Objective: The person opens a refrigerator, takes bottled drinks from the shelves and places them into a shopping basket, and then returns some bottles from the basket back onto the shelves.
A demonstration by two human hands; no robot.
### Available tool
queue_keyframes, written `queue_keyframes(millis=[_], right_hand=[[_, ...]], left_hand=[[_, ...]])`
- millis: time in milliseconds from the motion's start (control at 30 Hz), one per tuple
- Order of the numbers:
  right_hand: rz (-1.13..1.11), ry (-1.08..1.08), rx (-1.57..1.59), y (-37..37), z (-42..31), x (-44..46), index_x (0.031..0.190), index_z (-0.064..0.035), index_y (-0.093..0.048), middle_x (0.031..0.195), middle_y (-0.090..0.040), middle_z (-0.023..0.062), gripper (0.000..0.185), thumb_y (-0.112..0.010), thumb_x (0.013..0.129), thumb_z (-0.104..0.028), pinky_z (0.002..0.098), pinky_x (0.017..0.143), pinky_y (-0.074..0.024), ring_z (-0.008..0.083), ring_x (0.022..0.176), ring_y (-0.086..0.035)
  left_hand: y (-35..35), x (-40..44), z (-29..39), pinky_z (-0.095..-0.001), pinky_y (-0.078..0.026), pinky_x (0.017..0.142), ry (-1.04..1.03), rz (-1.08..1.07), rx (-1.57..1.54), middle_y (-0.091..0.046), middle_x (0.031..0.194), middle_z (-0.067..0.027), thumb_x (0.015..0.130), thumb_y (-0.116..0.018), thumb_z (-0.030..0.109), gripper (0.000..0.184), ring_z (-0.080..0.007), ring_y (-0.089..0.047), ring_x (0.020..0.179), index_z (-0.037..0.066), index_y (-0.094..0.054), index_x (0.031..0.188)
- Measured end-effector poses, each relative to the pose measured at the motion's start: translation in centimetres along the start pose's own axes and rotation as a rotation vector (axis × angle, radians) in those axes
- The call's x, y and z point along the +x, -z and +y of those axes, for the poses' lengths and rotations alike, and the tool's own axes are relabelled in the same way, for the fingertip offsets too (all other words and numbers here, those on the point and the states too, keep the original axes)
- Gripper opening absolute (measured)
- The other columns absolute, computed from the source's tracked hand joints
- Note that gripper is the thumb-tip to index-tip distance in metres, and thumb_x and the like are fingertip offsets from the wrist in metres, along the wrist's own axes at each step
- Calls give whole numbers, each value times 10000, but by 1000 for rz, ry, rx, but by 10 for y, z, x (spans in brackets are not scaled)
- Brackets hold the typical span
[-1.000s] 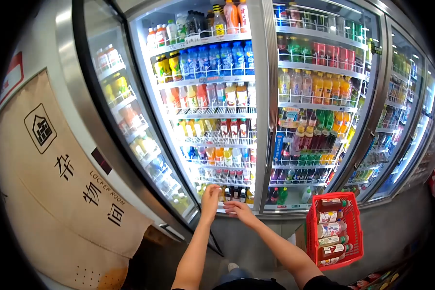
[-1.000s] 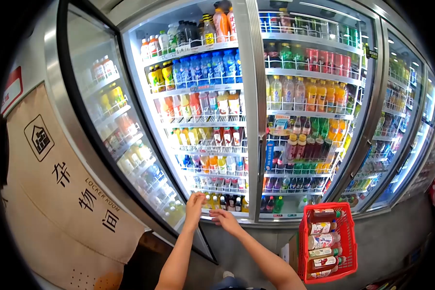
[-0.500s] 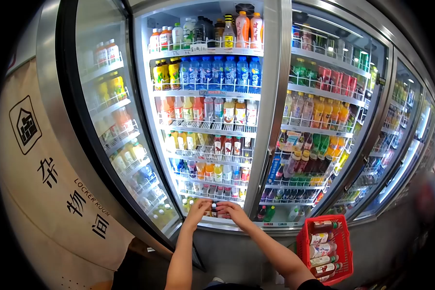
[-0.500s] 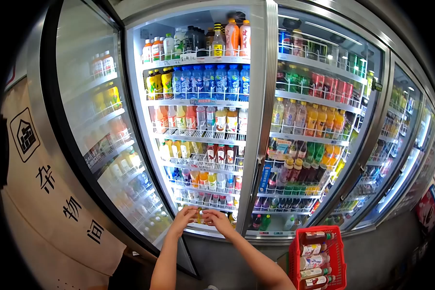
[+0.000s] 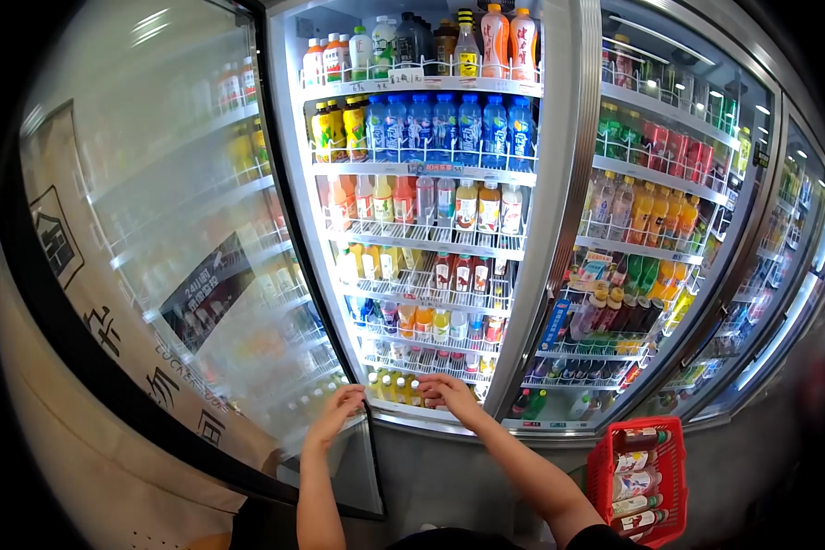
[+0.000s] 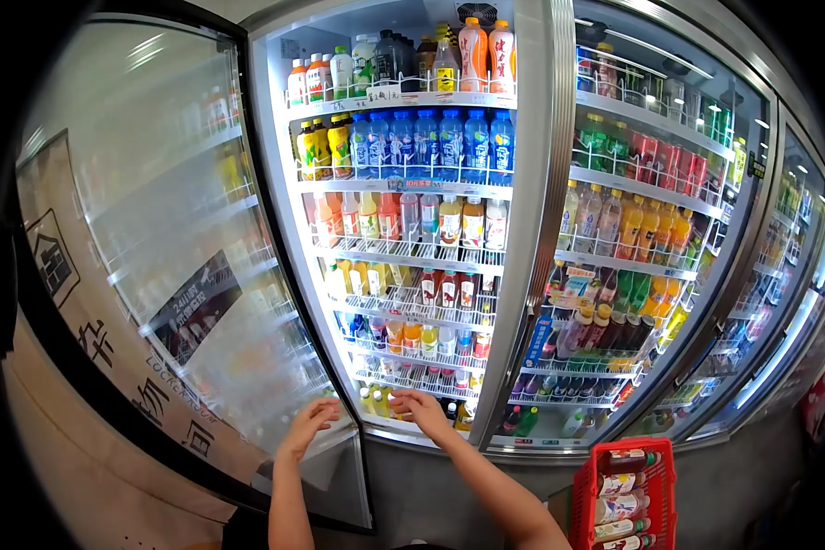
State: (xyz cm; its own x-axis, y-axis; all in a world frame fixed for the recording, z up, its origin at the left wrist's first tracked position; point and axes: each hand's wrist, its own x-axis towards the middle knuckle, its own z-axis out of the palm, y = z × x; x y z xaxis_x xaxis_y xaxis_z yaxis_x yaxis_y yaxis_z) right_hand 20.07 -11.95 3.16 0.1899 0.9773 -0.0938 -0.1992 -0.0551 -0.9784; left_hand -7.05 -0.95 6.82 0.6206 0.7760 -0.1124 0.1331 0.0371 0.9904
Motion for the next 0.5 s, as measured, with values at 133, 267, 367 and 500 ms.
queue_keyframes(millis=[133, 267, 367, 500], right_hand=[[13, -11, 49, -6, -13, 17, 1256, -64, -602, 1123, -672, 51, 312, -428, 1021, -172, 275, 849, -510, 129, 978, -633], [88, 95, 99, -15, -33, 32, 1232, -27, -600, 1102, -674, 80, 299, -469, 997, -158, 294, 870, -526, 160, 983, -652], [145, 156, 199, -15, -39, 39, 1198, -19, -604, 1093, -674, 98, 285, -496, 976, -163, 303, 844, -529, 167, 966, -652], [165, 137, 170, -14, -30, 65, 1217, -24, -610, 1072, -678, 92, 309, -475, 987, -181, 286, 817, -523, 155, 933, -657]], left_hand=[[24, 21, 6, -300, -457, 896, 21, 11, -16, -641, 1153, -42, 979, -576, 318, 345, -149, -597, 1035, 102, -592, 1248], [35, 55, 17, -295, -458, 874, -23, -14, 12, -644, 1156, -46, 981, -573, 306, 351, -144, -599, 1027, 92, -585, 1259], [35, 72, 29, -308, -454, 901, -63, -65, 71, -632, 1180, -62, 991, -555, 318, 358, -157, -601, 1039, 90, -567, 1267], [32, 90, 45, -309, -456, 895, -90, -57, 31, -636, 1168, -64, 998, -545, 311, 350, -157, -606, 1021, 90, -565, 1268]])
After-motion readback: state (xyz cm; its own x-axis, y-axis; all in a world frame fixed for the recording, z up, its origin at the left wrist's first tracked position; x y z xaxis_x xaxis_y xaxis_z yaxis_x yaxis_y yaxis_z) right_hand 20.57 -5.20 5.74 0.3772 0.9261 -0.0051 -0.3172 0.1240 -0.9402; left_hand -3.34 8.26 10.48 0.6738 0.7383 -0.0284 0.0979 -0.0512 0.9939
